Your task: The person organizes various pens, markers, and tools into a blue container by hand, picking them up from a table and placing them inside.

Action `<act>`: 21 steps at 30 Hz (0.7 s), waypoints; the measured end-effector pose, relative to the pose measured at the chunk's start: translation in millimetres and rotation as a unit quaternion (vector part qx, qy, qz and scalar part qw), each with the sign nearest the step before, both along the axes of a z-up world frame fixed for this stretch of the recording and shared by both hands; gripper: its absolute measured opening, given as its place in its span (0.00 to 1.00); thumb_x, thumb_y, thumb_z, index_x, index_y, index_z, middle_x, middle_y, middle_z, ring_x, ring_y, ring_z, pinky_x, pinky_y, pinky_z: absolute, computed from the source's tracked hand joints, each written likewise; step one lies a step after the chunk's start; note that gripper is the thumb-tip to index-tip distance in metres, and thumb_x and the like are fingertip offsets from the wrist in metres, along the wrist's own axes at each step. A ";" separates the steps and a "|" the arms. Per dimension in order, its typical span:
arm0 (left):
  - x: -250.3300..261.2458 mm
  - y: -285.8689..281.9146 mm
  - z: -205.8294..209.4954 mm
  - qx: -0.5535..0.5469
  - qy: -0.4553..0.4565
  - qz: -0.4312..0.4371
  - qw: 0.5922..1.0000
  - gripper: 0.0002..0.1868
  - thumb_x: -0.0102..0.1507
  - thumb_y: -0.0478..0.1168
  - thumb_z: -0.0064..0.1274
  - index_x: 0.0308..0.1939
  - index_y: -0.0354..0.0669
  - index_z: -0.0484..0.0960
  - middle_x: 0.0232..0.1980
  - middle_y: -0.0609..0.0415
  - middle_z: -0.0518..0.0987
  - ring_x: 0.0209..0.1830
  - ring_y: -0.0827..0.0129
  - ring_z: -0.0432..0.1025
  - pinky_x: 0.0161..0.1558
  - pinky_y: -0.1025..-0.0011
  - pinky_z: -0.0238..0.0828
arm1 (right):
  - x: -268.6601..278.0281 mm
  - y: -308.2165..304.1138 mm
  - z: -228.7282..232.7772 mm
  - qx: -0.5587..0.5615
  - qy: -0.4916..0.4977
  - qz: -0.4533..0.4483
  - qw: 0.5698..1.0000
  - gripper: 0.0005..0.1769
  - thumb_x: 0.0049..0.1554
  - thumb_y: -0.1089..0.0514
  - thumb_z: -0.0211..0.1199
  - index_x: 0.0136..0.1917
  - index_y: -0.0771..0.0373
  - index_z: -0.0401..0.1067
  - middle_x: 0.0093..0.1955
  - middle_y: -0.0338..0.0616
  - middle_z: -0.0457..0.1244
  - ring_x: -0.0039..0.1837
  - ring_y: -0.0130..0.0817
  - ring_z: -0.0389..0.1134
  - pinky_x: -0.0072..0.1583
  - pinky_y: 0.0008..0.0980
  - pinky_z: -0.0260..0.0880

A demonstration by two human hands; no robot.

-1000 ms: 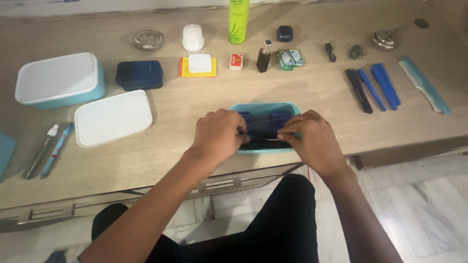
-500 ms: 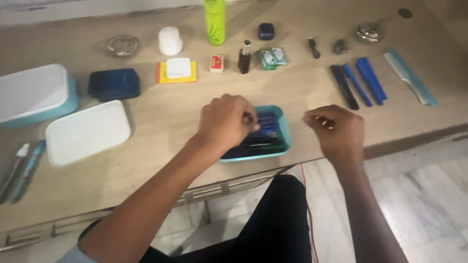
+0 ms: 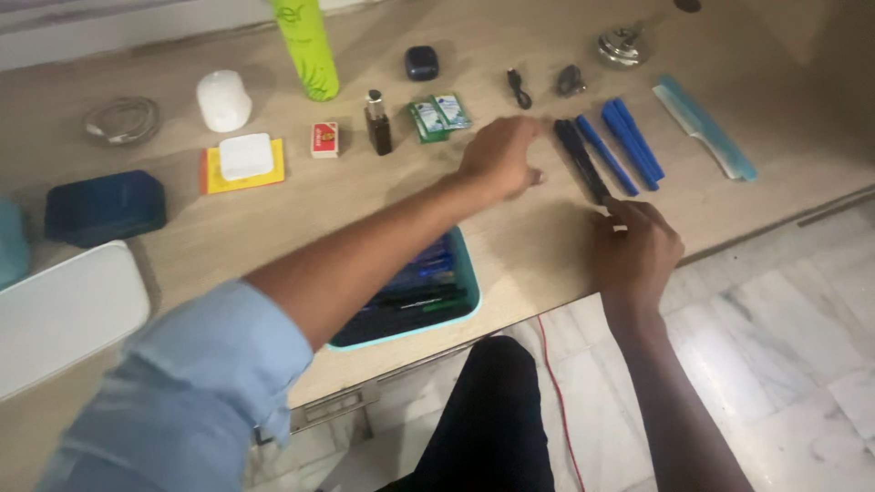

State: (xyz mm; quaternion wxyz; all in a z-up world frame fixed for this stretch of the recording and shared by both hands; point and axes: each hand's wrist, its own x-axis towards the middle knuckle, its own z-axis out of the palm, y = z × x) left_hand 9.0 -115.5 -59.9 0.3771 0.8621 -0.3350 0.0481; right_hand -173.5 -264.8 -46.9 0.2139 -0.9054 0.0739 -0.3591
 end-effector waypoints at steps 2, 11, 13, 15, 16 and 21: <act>25.4 -18.6 -9.5 -0.025 0.019 -0.006 1.000 0.44 0.45 0.44 0.75 0.64 0.41 0.74 0.61 0.40 0.76 0.63 0.46 0.69 0.62 0.58 0.64 | 1.3 -1.4 0.8 0.003 0.003 -0.003 1.000 0.12 0.57 0.68 0.65 0.55 0.66 0.81 0.51 0.51 0.71 0.46 0.42 0.74 0.52 0.37 0.74; 77.1 -58.8 -39.6 -0.052 0.134 -0.003 0.990 0.41 0.56 0.36 0.59 0.74 0.34 0.66 0.58 0.38 0.84 0.60 0.52 0.79 0.60 0.67 0.75 | 15.0 -3.9 -1.6 -0.037 0.018 -0.016 0.999 0.10 0.56 0.67 0.66 0.52 0.64 0.82 0.51 0.51 0.71 0.48 0.52 0.72 0.54 0.44 0.71; 79.8 -61.9 -43.4 -0.086 0.143 -0.015 0.986 0.38 0.53 0.34 0.61 0.69 0.34 0.71 0.57 0.41 0.84 0.59 0.54 0.79 0.58 0.68 0.75 | 16.1 -3.3 -1.6 -0.028 0.018 -0.009 0.999 0.07 0.58 0.65 0.68 0.51 0.66 0.81 0.50 0.51 0.70 0.49 0.53 0.71 0.54 0.45 0.70; 78.6 -63.0 -44.9 -0.115 0.154 -0.017 0.981 0.37 0.52 0.32 0.62 0.67 0.33 0.73 0.55 0.43 0.83 0.56 0.56 0.79 0.56 0.68 0.75 | 15.1 -1.7 -1.5 -0.018 0.023 -0.011 0.999 0.07 0.58 0.66 0.68 0.51 0.66 0.81 0.50 0.51 0.70 0.48 0.53 0.71 0.53 0.45 0.70; 77.9 -60.8 -44.4 -0.125 0.161 -0.012 0.979 0.37 0.52 0.31 0.62 0.67 0.33 0.71 0.54 0.43 0.82 0.55 0.57 0.79 0.54 0.68 0.76 | 15.6 -0.9 -0.7 -0.014 0.025 -0.011 1.000 0.07 0.58 0.66 0.68 0.51 0.66 0.81 0.50 0.51 0.70 0.48 0.53 0.71 0.53 0.46 0.70; 76.3 -52.8 -32.6 -0.255 0.261 0.009 0.931 0.26 0.52 0.28 0.63 0.56 0.34 0.81 0.46 0.47 0.85 0.46 0.64 0.81 0.49 0.67 0.80 | 13.3 5.7 3.7 -0.023 -0.003 0.000 1.000 0.07 0.56 0.68 0.69 0.49 0.66 0.81 0.50 0.52 0.70 0.49 0.54 0.71 0.54 0.45 0.70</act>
